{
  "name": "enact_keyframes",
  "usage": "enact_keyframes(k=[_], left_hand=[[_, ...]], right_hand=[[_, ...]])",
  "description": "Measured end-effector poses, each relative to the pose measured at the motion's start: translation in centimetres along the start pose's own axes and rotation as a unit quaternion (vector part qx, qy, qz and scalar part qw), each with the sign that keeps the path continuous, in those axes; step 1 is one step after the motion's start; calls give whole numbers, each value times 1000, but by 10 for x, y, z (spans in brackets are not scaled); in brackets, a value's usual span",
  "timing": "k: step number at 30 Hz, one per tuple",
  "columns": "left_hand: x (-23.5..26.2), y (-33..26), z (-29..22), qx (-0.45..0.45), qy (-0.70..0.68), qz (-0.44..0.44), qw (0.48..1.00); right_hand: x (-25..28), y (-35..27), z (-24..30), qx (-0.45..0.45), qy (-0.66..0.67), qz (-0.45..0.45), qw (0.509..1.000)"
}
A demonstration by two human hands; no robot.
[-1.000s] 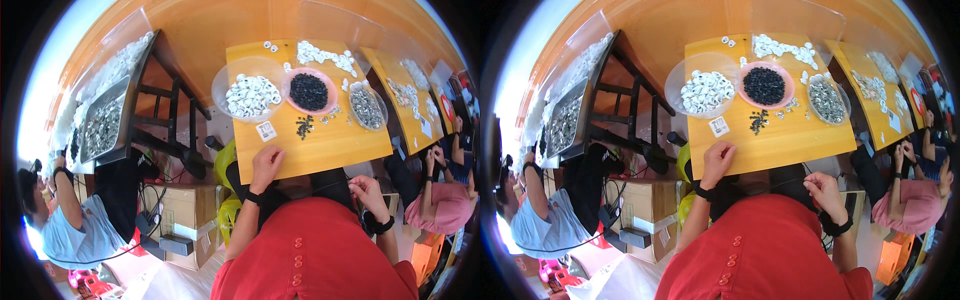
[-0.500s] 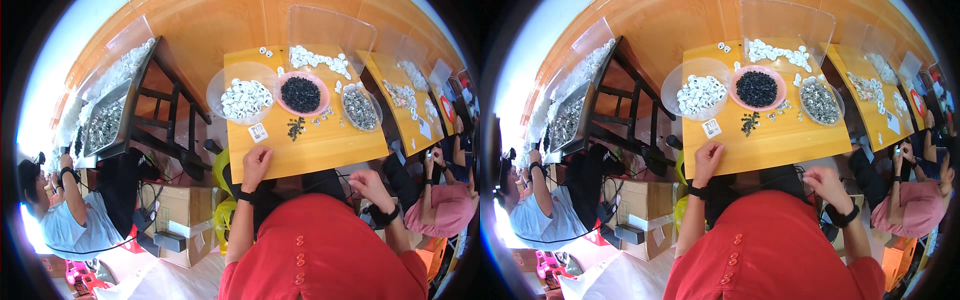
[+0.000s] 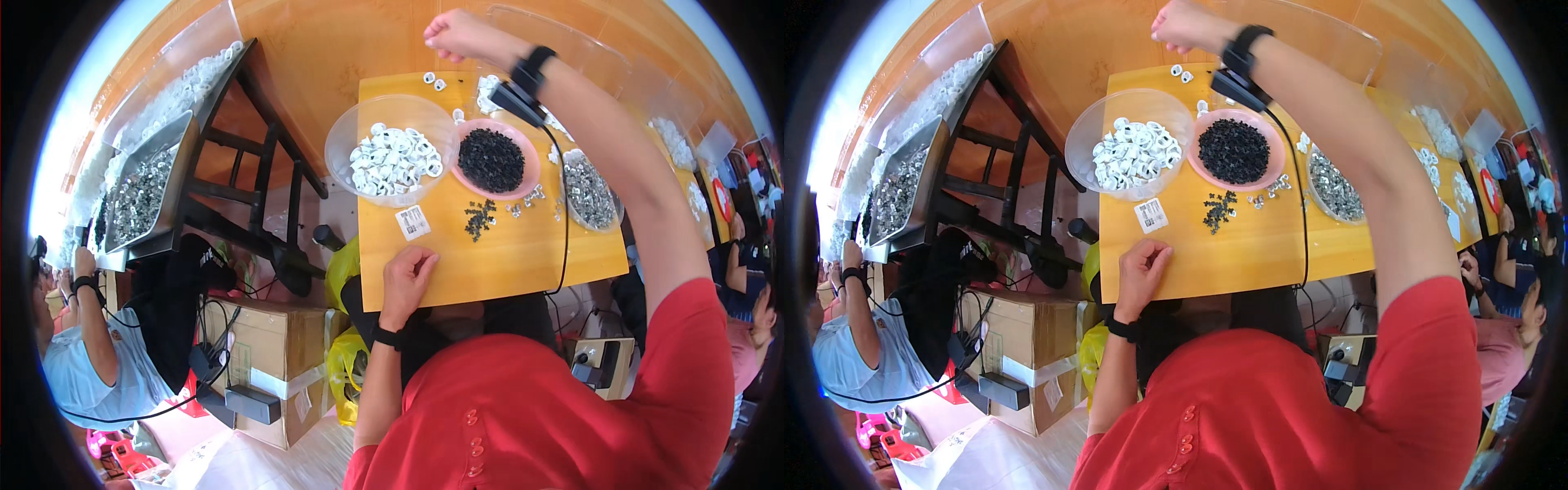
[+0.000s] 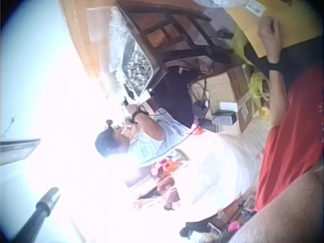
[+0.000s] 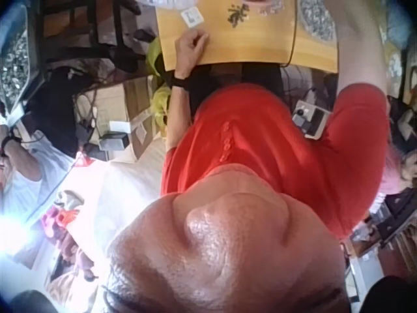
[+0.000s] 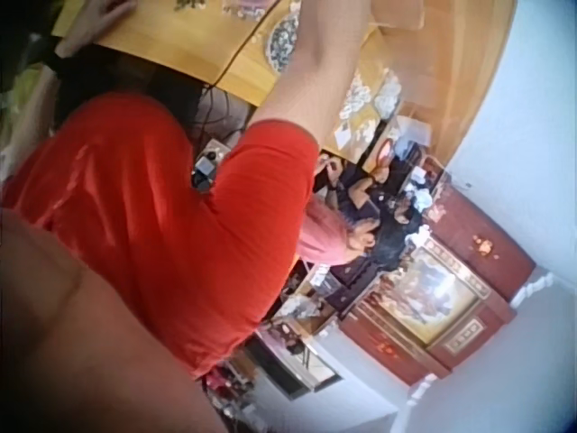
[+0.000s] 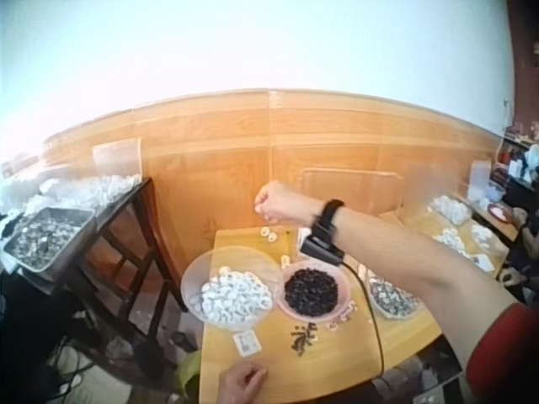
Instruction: Assembling small black plastic components into a white circular plastic base and bagging the finished products.
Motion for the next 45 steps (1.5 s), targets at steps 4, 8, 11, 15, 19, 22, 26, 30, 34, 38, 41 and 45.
enact_keyframes(k=[4, 8, 11, 15, 19, 22, 26, 30, 34, 38, 41, 45], left_hand=[[0, 4, 1, 13, 3, 6, 1000], [2, 2, 9, 11, 4, 7, 1000], [0, 6, 7, 16, -10, 14, 1000], [0, 8, 9, 48, 22, 32, 998], [-5, 14, 7, 43, 21, 42, 998], [-2, 14, 10, 39, 17, 29, 999], [-3, 15, 11, 45, 27, 29, 998], [-1, 15, 7, 36, 29, 22, 999], [-1, 12, 4, 48, 14, 22, 998], [-1, 5, 10, 58, 6, 28, 998], [-1, 3, 10, 97, -68, -2, 993], [19, 30, -53, 113, -256, -99, 955]], right_hand=[[-62, 64, -57, -148, -208, 61, 965], [-113, 63, -79, 6, -363, 167, 917], [-136, 67, -104, 41, -420, 207, 883], [-155, 76, -149, -12, -453, 234, 860], [-161, 95, -209, -18, -453, 186, 872], [-158, 99, -203, -30, -384, 78, 920], [-140, 85, -202, -134, -306, 28, 942], [-113, 86, -162, -86, -317, 3, 944], [-69, 46, -86, -73, 128, -8, 989], [-14, -51, 22, 40, 285, -6, 958], [11, -120, 65, 14, 313, -5, 950], [12, -181, 82, -26, 393, 39, 918]])
Point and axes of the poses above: each hand's wrist, its own y-axis towards the middle knuckle, its own x-axis out of the back of the hand, z = x × y, the point moved 10 cm from there along y, towards the middle knuckle, and after that the axes turned 10 degrees about -z, right-handed, at the moved point
